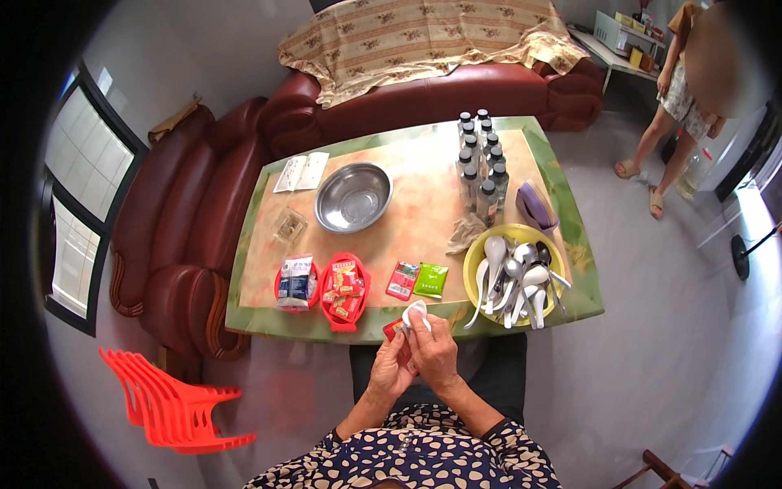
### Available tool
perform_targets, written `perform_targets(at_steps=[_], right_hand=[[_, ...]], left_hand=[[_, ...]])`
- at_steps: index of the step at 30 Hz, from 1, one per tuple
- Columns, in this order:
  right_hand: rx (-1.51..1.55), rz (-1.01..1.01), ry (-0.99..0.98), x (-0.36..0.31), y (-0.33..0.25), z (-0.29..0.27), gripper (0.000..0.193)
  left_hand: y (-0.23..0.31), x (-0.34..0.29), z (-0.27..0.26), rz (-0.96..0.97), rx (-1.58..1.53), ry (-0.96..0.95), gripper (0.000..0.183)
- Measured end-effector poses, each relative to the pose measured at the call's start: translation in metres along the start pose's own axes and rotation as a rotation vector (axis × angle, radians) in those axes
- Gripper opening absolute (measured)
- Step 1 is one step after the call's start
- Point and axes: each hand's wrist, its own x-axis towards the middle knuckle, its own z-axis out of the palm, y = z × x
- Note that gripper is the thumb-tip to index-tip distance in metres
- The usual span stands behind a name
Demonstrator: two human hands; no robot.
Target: The person wipes the surface of small red and green packets with a white cloth. They pick up each packet from a table, wipe it thoroughly, and place it into a red plastic basket. The table also holds a metal bowl, a yellow bowl with spoons, and several bottles.
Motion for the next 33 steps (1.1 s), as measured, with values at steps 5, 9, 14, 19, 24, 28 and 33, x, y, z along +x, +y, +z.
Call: perform_targets(at_steps=[5, 9, 14, 19, 24, 28, 33], right_hand=[[-0.051, 0.016, -0.029, -0.013, 0.003, -0.008, 0.043], [-0.08, -0.036, -0.09, -0.028, 0.004, -0.018, 0.041], [-0.028, -0.026, -0.175, -0.044, 0.008, -0.035, 0.038], [-0.001, 0.005, -0.142, -0.048, 0.019, -0.038, 0.039], [-0.098, -0.126, -0.089, -0.04, 0.016, -0.04, 0.037], [-0.151, -0.232, -0.144, -0.036, 0.007, -0.036, 0.033], [-0.287, -0.138, -0.06, -0.02, 0.014, -0.027, 0.036]], left_hand=[[-0.003, 0.004, -0.009, 0.045, 0.043, -0.004, 0.032], [0.001, 0.005, -0.013, 0.075, 0.034, 0.056, 0.031], [0.005, 0.006, -0.025, 0.037, 0.026, 0.054, 0.033], [0.006, 0.004, -0.013, -0.022, 0.038, 0.045, 0.037], [0.007, 0.008, -0.016, -0.031, 0.031, 0.019, 0.038], [0.005, 0.009, -0.025, -0.013, 0.095, 0.041, 0.035], [-0.001, 0.006, -0.016, -0.046, 0.109, 0.101, 0.031]])
